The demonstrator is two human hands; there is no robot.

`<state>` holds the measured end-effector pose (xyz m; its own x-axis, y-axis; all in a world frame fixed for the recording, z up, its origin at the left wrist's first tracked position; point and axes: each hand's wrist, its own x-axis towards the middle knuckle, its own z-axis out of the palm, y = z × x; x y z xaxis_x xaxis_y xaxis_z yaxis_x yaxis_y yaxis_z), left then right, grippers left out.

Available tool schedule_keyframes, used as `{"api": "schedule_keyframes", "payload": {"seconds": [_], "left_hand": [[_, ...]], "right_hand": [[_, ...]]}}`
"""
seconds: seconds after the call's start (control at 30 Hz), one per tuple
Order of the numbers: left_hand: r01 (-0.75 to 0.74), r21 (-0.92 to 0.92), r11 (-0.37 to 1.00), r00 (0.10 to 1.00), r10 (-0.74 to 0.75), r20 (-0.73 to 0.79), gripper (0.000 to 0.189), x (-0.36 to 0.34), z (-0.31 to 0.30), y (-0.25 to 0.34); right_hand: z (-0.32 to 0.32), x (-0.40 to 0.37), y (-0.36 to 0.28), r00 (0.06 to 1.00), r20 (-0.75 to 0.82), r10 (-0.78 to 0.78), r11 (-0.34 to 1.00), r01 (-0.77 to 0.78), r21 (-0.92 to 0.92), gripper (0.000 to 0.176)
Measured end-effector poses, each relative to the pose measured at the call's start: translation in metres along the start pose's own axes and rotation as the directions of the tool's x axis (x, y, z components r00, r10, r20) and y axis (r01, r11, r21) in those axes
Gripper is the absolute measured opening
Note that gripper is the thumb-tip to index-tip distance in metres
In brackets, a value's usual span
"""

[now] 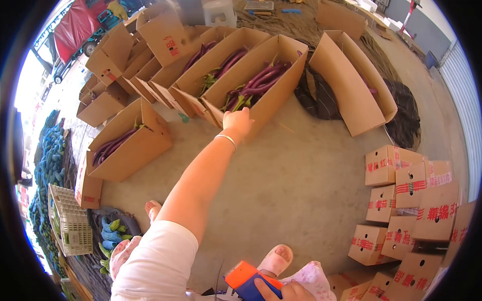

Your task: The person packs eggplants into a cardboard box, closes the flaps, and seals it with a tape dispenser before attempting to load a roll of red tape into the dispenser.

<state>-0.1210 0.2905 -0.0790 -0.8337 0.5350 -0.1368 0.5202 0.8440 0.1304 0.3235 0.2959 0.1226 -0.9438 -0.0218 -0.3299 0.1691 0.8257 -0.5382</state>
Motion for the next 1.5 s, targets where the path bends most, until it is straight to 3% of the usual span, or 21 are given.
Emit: {"api": "schedule_keyframes", "payload": {"seconds": [0.2,0.3,0.4,0.47,0.5,0.53,0.63,0.7,0.77,0.8,0.87,0.93,0.97,1.03,1.07,1.1,1.17,1.3,1.37,1.47,1.5], "left_hand": [[-0.132,0.038,0.99,0.972,0.137,-0.191,0.015,-0.039,0.035,-0.013],[-0.16,0.095,0.982,0.985,0.166,-0.056,0.014,-0.111,0.037,-0.032],[-0.215,0.13,0.968,0.976,0.219,-0.016,0.014,-0.203,0.052,-0.079],[-0.254,-0.031,0.967,0.964,0.251,-0.086,0.013,-0.275,0.045,-0.111],[-0.256,-0.028,0.966,0.966,0.257,0.016,0.014,-0.304,0.038,-0.124],[-0.304,-0.027,0.952,0.952,0.305,0.037,0.003,-0.335,0.031,-0.136],[-0.349,-0.091,0.933,0.923,0.359,0.141,0.008,-0.408,0.052,-0.197],[-0.293,-0.438,0.85,0.912,0.386,0.139,0.013,-0.445,0.05,-0.23],[-0.318,-0.086,0.944,0.942,0.325,0.081,0.02,-0.482,0.039,-0.244],[-0.304,-0.086,0.949,0.947,0.311,0.082,0.02,-0.491,0.038,-0.245],[-0.344,0.071,0.936,0.936,0.348,-0.052,0.019,-0.492,0.04,-0.238],[-0.282,0.202,0.938,0.955,0.254,0.15,0.018,-0.479,0.051,-0.23],[-0.3,0.063,0.952,0.916,0.269,0.298,0.016,-0.465,0.061,-0.232],[-0.175,0.362,0.915,0.983,0.144,0.111,0.012,-0.471,0.027,-0.162],[-0.227,0.269,0.936,0.968,0.246,-0.041,0.011,-0.463,0.033,-0.147],[-0.153,0.125,0.98,0.988,0.147,0.056,0.009,-0.453,0.017,-0.123],[-0.128,-0.157,0.979,0.992,0.128,-0.013,0.019,-0.435,0.044,-0.094],[-0.034,-0.181,0.983,0.999,0.031,-0.022,0.02,-0.429,0.066,-0.068],[-0.153,-0.137,0.979,0.988,0.152,-0.017,0.016,-0.445,0.076,-0.069],[-0.131,-0.189,0.973,0.991,0.134,0.001,0.017,-0.463,0.076,-0.075],[-0.202,-0.194,0.96,0.978,0.207,0.006,0.017,-0.468,0.076,-0.078]], "right_hand": [[-0.022,0.001,-0.003,0.998,-0.009,0.058,0.998,-0.058,-0.009,0.079],[-0.027,-0.007,-0.01,0.999,-0.017,0.048,0.992,-0.05,-0.114,0.077],[-0.018,-0.017,-0.016,0.981,-0.17,-0.096,0.969,0.053,-0.242,0.087],[-0.012,-0.017,-0.018,0.974,-0.167,-0.155,0.973,0.121,-0.197,0.077],[-0.006,-0.019,-0.018,0.959,-0.176,-0.221,0.969,0.196,-0.15,0.069],[0.001,-0.026,-0.018,0.954,-0.197,-0.225,0.966,0.193,-0.169,0.071],[0.018,-0.036,-0.018,0.945,-0.227,-0.236,0.971,0.221,-0.09,0.079],[0.028,-0.045,-0.008,0.927,-0.278,-0.252,0.963,0.269,0.024,0.083],[0.031,-0.051,-0.007,0.917,-0.355,-0.183,0.954,0.253,0.162,0.086],[0.034,-0.051,-0.006,0.872,-0.449,-0.196,0.95,0.283,0.134,0.086],[0.043,-0.049,-0.002,0.828,-0.552,-0.1,0.906,0.305,0.294,0.084],[0.046,-0.047,0.0,0.803,-0.596,-0.002,0.845,0.32,0.428,0.082],[0.046,-0.037,0.002,0.804,-0.594,0.002,0.814,0.344,0.468,0.082],[0.046,-0.022,0.011,0.797,-0.603,-0.041,0.864,0.331,0.38,0.079],[0.049,-0.012,0.021,0.798,-0.598,-0.071,0.873,0.339,0.349,0.077],[0.049,-0.003,0.021,0.797,-0.6,-0.073,0.877,0.338,0.342,0.076],[0.049,0.008,0.015,0.805,-0.591,-0.053,0.9,0.294,0.32,0.074],[0.05,0.026,0.005,0.802,-0.585,-0.12,0.894,0.344,0.288,0.074],[0.05,0.028,0.007,0.81,-0.568,-0.146,0.896,0.352,0.271,0.074],[0.047,0.033,0.018,0.837,-0.499,-0.226,0.914,0.359,0.188,0.074],[0.048,0.035,0.019,0.838,-0.484,-0.251,0.907,0.378,0.184,0.074]]}}
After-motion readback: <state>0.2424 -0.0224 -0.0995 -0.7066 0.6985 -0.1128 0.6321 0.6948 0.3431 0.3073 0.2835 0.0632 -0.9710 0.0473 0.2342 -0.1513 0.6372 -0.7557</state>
